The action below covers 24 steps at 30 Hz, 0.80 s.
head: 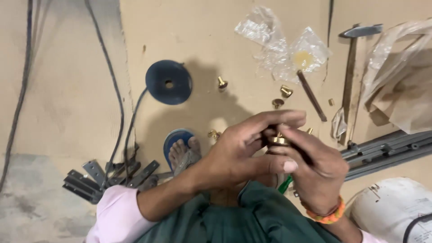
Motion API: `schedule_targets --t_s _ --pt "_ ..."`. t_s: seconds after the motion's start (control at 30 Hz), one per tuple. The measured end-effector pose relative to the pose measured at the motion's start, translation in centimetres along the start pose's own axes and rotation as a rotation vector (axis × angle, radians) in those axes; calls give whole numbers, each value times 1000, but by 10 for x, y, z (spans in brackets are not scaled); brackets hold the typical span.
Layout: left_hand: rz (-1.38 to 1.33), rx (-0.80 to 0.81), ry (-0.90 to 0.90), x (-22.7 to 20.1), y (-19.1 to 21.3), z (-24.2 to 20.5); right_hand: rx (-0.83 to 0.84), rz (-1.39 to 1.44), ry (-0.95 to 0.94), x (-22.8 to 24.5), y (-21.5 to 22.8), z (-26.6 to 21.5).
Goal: The person assembles small brass hardware components, including knobs and screws, on a workshop floor.
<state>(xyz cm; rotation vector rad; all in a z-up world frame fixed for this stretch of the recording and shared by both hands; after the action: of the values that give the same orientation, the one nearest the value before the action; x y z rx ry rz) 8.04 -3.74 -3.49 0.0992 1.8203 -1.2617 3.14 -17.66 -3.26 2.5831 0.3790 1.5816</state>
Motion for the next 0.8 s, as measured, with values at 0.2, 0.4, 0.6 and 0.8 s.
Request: schedule_targets --t_s 0.2,0.4,0.6,0.8 --pt "-217 -10 116 17 -2 -13 96 235 24 15 -8 4" --pt "-295 -37 290 29 -4 -22 157 421 -101 -10 -6 -13" --pt "-373 -86 281 34 -6 -21 165 471 -100 -10 -4 -18" --pt "-363 -157 268 36 1 -16 108 345 -166 -17 7 -13"
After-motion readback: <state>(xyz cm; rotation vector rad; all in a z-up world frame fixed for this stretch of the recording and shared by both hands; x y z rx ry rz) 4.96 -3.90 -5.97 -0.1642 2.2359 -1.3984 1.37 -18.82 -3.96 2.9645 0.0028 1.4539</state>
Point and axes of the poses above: each hand's wrist, its own z-axis towards the middle knuckle, its own y-axis out of the back of the hand, x = y × z, the point moved 10 cm from there along z, towards the middle knuckle, and after that the axes turned 14 degrees about x, right-handed, at the moved point
